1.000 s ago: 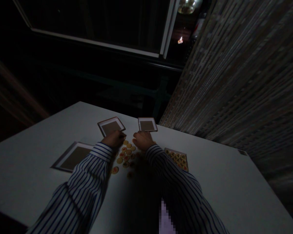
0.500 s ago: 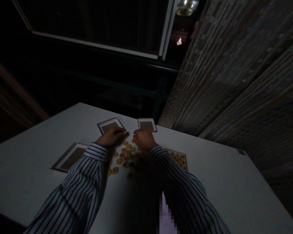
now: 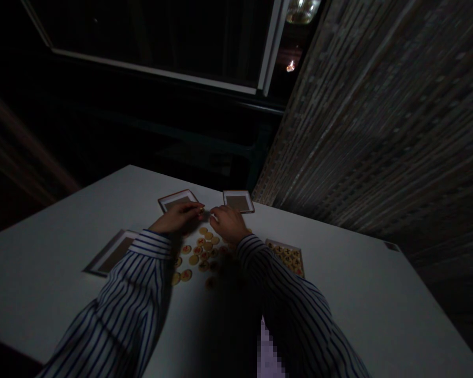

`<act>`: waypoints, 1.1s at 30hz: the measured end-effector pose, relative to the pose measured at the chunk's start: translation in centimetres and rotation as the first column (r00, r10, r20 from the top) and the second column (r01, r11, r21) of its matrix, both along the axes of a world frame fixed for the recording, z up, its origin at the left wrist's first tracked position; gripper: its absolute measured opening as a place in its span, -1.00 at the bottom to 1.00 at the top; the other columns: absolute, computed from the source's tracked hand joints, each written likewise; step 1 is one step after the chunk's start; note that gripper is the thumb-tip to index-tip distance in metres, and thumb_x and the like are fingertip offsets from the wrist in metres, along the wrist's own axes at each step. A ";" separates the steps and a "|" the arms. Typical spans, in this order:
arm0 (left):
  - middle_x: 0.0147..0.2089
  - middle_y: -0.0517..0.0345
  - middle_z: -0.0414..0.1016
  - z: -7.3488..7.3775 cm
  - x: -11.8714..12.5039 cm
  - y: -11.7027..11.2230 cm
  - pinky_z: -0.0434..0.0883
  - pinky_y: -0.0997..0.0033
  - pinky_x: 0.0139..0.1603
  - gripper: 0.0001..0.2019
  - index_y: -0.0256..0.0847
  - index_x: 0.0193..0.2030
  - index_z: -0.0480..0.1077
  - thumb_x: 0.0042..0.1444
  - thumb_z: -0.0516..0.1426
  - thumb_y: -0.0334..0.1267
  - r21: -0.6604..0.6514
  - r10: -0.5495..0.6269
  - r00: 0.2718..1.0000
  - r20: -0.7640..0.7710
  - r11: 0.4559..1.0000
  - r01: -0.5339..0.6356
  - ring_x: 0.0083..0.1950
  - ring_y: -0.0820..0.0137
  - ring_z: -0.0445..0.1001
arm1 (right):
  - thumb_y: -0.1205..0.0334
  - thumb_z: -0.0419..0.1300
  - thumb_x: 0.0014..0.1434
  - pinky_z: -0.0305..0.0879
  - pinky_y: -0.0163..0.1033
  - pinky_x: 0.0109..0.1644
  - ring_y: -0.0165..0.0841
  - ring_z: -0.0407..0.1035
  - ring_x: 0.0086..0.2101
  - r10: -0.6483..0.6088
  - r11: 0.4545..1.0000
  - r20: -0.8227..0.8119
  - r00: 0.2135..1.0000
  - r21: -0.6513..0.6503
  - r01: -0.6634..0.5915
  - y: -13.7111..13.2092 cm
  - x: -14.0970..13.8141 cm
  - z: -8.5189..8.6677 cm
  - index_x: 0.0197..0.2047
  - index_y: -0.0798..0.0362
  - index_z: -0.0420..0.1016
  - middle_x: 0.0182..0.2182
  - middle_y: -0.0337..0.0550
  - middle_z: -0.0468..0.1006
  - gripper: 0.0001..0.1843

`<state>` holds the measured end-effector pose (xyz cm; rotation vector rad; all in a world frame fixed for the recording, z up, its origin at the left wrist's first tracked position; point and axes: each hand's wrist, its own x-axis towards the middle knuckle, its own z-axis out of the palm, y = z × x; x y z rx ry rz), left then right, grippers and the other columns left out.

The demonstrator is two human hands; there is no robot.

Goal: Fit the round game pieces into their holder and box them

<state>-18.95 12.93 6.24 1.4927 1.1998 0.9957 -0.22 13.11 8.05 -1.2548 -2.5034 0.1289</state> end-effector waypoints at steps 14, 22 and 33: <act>-0.43 0.15 0.47 -0.4 0.2 0.2 0.39 0.35 -0.26 -0.70 -0.29 -0.25 0.32 -0.07 0.15 -0.13 -0.033 -0.003 1.000 0.030 0.999 0.004 -0.36 0.38 0.46 | 0.19 0.12 0.13 0.16 -0.25 -0.14 -0.34 0.33 -0.24 0.084 0.996 -0.226 0.971 0.033 -0.079 0.3 -1.9 -0.9 -0.17 0.07 0.39 -0.27 -0.14 0.50 -0.80; -0.25 0.03 0.51 0.0 -0.8 0.1 0.35 0.33 -0.10 -0.78 -0.26 -0.25 0.36 0.03 0.04 -0.17 0.110 0.142 0.930 -0.338 0.988 -0.111 -0.17 0.31 0.47 | 0.18 0.09 0.13 0.11 -0.22 -0.11 -0.30 0.33 -0.20 -0.011 0.999 -0.001 1.000 -0.032 0.011 0.5 -1.9 -1.4 -0.19 0.05 0.41 -0.26 -0.12 0.51 -0.80; -0.15 0.01 0.52 1.0 -1.9 -0.2 0.34 0.33 -0.04 -0.73 -0.24 -0.16 0.40 0.04 0.03 -0.20 0.194 0.227 0.844 -0.486 0.970 -0.150 -0.10 0.28 0.45 | 0.19 0.02 0.15 0.06 -0.10 -0.06 -0.20 0.30 -0.12 0.019 0.998 0.299 0.954 -0.069 0.002 0.8 -2.1 -1.6 -0.19 0.01 0.47 -0.20 -0.06 0.54 -0.76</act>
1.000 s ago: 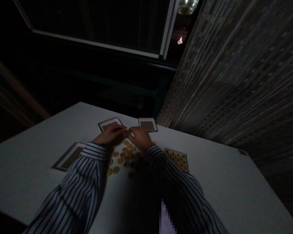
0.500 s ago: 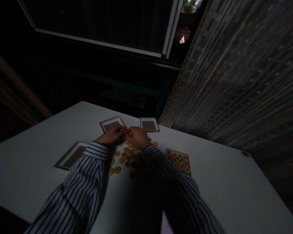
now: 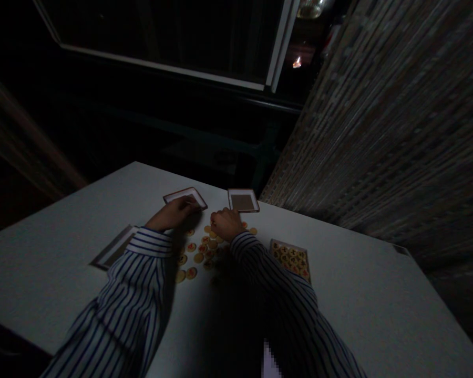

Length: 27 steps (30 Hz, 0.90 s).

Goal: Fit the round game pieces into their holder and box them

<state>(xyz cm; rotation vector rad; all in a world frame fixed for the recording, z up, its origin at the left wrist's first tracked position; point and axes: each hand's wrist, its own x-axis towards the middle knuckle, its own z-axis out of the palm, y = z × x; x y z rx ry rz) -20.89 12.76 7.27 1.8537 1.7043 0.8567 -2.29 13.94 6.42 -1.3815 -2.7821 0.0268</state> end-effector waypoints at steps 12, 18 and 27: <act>-0.08 -0.03 0.49 -0.6 -0.1 0.1 0.31 0.33 0.01 -0.74 -0.24 -0.14 0.40 0.05 0.00 -0.32 -0.026 -0.085 0.984 -0.155 0.996 0.082 -0.04 0.29 0.43 | 0.27 -0.01 0.17 0.05 -0.19 -0.06 -0.27 0.30 -0.11 0.102 0.995 -0.026 0.994 -0.009 -0.102 -0.7 1.8 1.4 -0.13 0.01 0.47 -0.16 -0.11 0.53 -0.72; -0.11 -0.07 0.50 -0.3 -0.1 -0.1 0.33 0.33 -0.06 -0.74 -0.25 -0.16 0.41 0.05 -0.03 -0.35 -0.048 -0.089 0.966 -0.242 0.996 0.080 -0.09 0.26 0.44 | 0.26 0.04 0.14 0.03 -0.14 -0.05 -0.24 0.26 -0.07 0.193 0.981 -0.008 0.981 -0.026 -0.193 -1.1 0.2 1.2 -0.14 0.01 0.46 -0.17 -0.11 0.53 -0.75; -0.11 -0.06 0.50 -0.5 -0.2 0.0 0.31 0.34 -0.04 -0.73 -0.24 -0.16 0.42 0.03 -0.02 -0.34 -0.055 -0.085 0.975 -0.204 0.996 0.076 -0.07 0.25 0.44 | 0.24 0.04 0.12 0.04 -0.09 -0.05 -0.20 0.29 -0.11 0.186 0.980 0.049 0.981 -0.087 -0.181 -0.9 -1.0 1.5 -0.19 0.00 0.48 -0.23 -0.04 0.51 -0.76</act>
